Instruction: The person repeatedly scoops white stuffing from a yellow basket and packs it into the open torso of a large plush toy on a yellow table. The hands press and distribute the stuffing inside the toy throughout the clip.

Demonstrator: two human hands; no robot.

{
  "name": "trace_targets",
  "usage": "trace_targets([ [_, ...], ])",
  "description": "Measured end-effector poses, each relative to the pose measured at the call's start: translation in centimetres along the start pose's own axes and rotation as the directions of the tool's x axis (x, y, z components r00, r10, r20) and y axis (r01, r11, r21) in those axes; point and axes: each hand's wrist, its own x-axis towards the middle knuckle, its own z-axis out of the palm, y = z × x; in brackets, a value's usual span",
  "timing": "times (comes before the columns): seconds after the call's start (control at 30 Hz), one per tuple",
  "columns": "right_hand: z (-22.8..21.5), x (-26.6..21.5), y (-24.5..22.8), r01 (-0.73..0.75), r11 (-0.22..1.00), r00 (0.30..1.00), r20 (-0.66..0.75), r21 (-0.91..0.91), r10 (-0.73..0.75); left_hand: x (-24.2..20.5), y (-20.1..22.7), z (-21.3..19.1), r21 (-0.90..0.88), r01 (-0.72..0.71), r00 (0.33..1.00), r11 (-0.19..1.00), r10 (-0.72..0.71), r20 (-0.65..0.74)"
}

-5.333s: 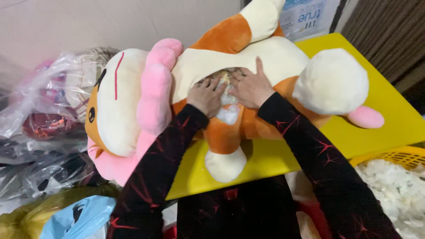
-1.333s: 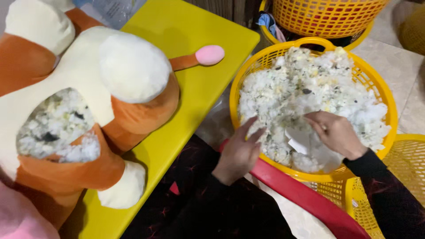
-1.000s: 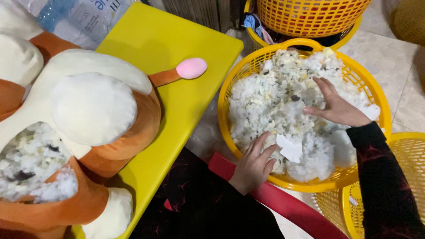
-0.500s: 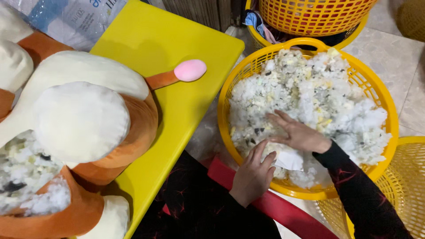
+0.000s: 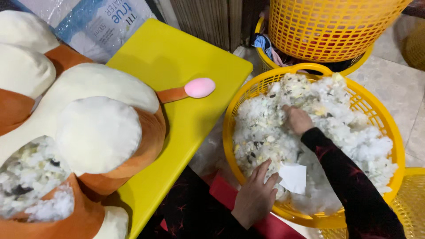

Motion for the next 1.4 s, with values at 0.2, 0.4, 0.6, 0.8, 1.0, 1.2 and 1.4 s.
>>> trace_targets([
  [0.2,-6.2,-10.4,-9.5,0.114,0.902,0.977,0.115,0.416,-0.177,2.7,-1.6,1.6,0.0,0.053,0.98,0.999,-0.052,-0.193],
  [0.4,-11.5,-10.5,-1.6,0.133,0.957,0.991,-0.026,0.256,-0.131,5.7,-6.6,5.8,0.213,0.169,0.925,0.962,-0.23,0.303],
  [0.6,-7.9,0.5,13.6,-0.176,0.953,0.886,-0.383,0.246,0.262,4.2,-9.0,8.7,0.305,0.207,0.723,0.929,-0.356,0.593],
  [0.8,-0.1,4.5,15.3,-0.34,0.906,0.934,-0.026,0.251,0.357,4.5,-8.6,8.2,0.232,0.195,0.867,0.953,-0.279,0.413],
  [1.0,-0.7,0.6,10.7,-0.01,1.0,1.0,0.001,0.015,0.01,5.4,-6.8,6.6,0.261,0.198,0.975,0.945,-0.216,0.044],
  [1.2,-4.6,-9.4,-0.5,0.266,0.96,0.959,-0.127,0.091,-0.254,6.9,-4.9,3.9,0.322,0.151,0.941,0.935,-0.036,-0.337],
  [1.4,-6.0,-15.4,-11.8,0.408,0.904,0.913,-0.07,0.13,-0.402,6.3,-4.3,3.4,0.227,0.159,0.933,0.961,-0.071,-0.353],
])
